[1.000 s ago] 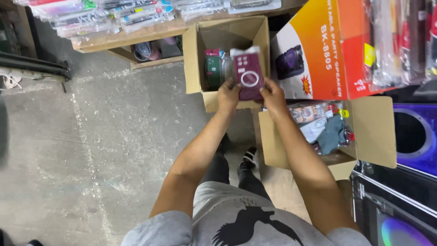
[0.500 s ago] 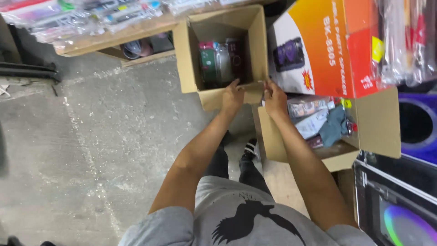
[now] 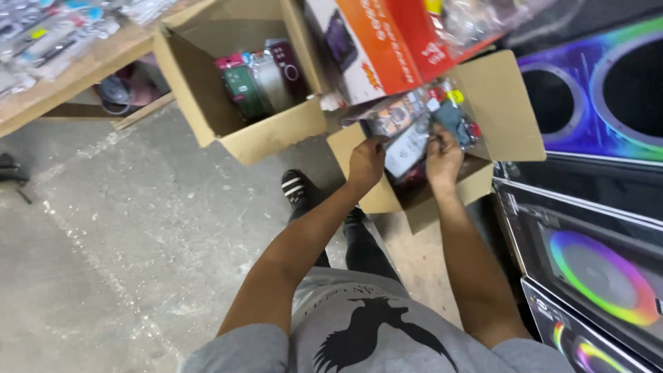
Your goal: The person repeatedly picks up small packaged electronics from a cardboard box, briefly turns them over, and places them into a second cardboard box. The items include various small gadgets and accessories in retail packaging.
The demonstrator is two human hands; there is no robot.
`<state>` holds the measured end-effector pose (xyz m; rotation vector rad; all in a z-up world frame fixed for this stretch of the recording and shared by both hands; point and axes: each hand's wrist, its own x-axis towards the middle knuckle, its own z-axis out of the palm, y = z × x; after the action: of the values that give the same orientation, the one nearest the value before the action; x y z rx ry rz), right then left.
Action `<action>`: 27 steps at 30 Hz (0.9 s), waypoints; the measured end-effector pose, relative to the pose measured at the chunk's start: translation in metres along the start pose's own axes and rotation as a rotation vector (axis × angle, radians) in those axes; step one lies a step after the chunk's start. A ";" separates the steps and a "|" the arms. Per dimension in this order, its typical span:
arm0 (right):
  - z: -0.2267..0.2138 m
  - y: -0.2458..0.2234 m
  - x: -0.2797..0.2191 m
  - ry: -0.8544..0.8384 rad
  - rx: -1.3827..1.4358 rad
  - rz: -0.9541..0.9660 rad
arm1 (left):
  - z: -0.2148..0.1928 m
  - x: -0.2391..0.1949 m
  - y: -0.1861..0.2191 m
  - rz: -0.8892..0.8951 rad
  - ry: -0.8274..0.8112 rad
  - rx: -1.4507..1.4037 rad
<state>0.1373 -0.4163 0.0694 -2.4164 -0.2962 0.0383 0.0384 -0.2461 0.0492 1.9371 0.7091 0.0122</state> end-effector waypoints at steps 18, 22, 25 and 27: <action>-0.027 0.095 0.040 0.082 -0.035 0.163 | 0.150 -0.036 0.007 0.171 0.028 0.626; -0.065 0.101 0.016 0.144 0.107 0.148 | 0.167 -0.038 0.002 0.233 -0.012 0.639; -0.087 0.084 -0.018 0.232 0.115 0.128 | 0.200 -0.029 -0.024 0.162 -0.202 0.488; -0.088 0.082 -0.044 0.251 0.174 0.190 | 0.172 -0.039 0.005 -0.043 -0.291 0.091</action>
<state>0.1209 -0.5428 0.0805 -2.2382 0.0499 -0.1472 0.0620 -0.4080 -0.0162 1.9561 0.5644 -0.3269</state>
